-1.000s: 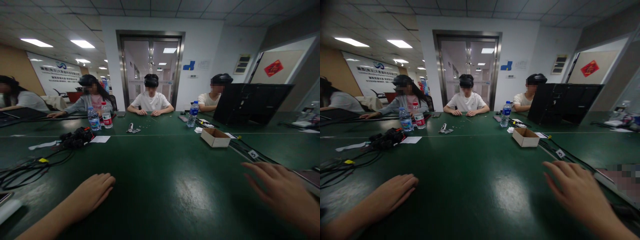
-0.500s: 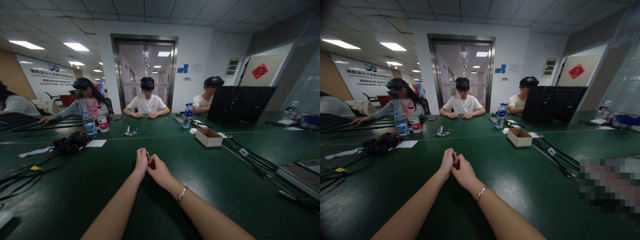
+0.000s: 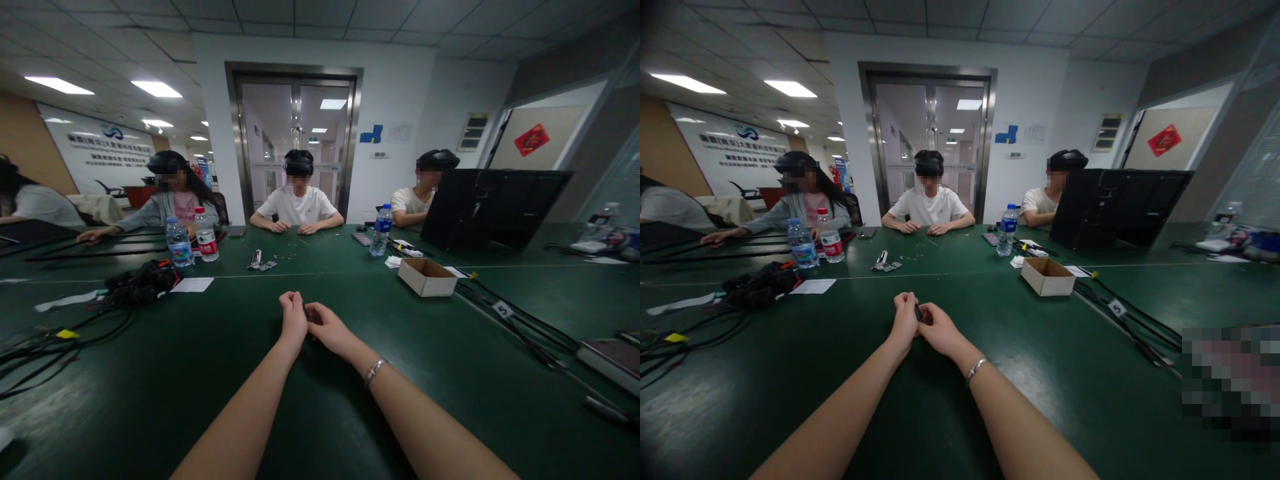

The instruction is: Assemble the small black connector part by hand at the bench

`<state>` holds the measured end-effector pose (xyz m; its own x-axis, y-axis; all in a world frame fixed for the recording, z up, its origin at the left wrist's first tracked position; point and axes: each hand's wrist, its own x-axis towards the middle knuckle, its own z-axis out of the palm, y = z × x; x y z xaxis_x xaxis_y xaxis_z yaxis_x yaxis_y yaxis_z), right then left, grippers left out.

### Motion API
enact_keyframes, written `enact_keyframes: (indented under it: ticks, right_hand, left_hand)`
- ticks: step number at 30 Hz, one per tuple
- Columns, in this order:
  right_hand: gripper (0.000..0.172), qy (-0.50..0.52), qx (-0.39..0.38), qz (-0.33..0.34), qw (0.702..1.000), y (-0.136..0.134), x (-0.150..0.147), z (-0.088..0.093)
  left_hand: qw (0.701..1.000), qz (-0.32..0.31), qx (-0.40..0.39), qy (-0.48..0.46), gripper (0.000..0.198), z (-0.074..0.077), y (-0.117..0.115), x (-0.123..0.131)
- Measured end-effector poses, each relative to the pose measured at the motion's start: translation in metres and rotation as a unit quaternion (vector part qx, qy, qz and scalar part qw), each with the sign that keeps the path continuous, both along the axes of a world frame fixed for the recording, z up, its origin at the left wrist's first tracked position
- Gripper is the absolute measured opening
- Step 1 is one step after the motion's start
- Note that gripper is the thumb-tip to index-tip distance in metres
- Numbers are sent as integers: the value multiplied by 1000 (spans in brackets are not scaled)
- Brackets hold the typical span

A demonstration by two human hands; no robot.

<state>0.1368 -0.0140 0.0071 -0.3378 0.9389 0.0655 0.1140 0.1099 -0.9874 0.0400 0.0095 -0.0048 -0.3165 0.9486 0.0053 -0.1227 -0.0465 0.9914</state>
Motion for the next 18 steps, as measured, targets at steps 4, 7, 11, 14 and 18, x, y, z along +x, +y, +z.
enact_keyframes:
  ticks: [4, 7, 11, 14, 18]
  right_hand:
    - [23, 40, 1, 20, 999, -1, 4, -1]
    - [19, 48, 5, -10, 999, -1, 4, -3]
    - [18, 41, 20, -61, 997, 2, 4, -9]
    - [14, 12, 51, -105, 993, 3, 7, -12]
    - [12, -37, 65, -141, 987, 4, 10, -11]
  left_hand:
    - [999, -33, 3, 32, 19, -1, -3, -4]
    - [996, -78, 14, 41, 18, 0, -3, -7]
    - [993, -93, 66, 43, 16, -3, 2, -10]
    - [995, -61, 82, 3, 19, -7, 8, -14]
    - [995, -61, 56, -53, 33, -5, 10, -23]
